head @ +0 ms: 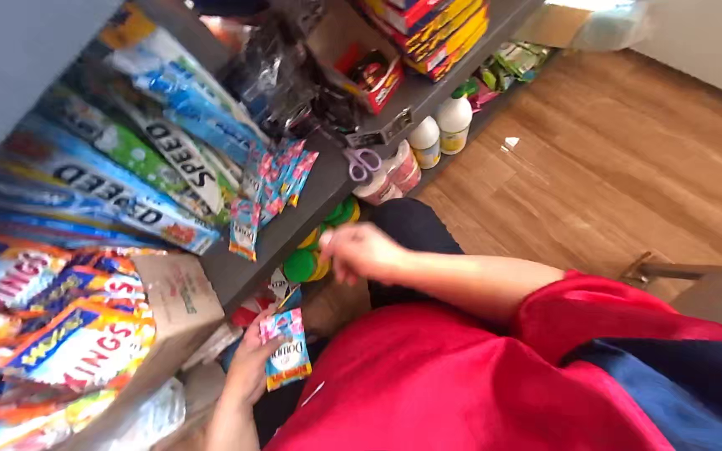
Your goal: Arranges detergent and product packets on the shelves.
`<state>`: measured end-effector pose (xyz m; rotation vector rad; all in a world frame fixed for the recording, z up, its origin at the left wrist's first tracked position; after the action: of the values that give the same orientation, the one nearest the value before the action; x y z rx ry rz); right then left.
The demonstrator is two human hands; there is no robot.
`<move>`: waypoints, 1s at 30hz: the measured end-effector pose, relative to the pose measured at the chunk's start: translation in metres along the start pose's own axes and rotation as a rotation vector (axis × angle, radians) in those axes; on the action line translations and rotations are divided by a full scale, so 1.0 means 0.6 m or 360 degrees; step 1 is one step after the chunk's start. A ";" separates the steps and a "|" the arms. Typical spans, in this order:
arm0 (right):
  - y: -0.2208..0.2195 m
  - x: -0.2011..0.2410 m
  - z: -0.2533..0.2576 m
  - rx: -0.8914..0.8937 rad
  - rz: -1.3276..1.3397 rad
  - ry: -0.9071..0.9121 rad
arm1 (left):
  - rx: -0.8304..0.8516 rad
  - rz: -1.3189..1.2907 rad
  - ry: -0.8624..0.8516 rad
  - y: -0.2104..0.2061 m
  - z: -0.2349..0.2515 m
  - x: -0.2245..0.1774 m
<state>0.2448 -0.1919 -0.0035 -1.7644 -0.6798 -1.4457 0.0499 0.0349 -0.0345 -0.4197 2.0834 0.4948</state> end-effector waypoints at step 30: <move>-0.002 -0.081 0.055 0.0097 0.1266 -0.0537 | 0.0788 0.0492 -0.0056 -0.206 -0.042 -0.222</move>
<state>0.2523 -0.1617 -0.0535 -1.9278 -0.1257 -0.5923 0.1595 -0.0706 0.0687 0.2004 2.1543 0.1452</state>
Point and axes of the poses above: each hand's wrist, its own z-axis towards the middle knuckle, its own y-axis out of the back of the hand, x = y × z, the point moved 7 cm from there along z, towards the middle knuckle, and after that the axes turned 11 degrees about -z, right-handed, at the moved point
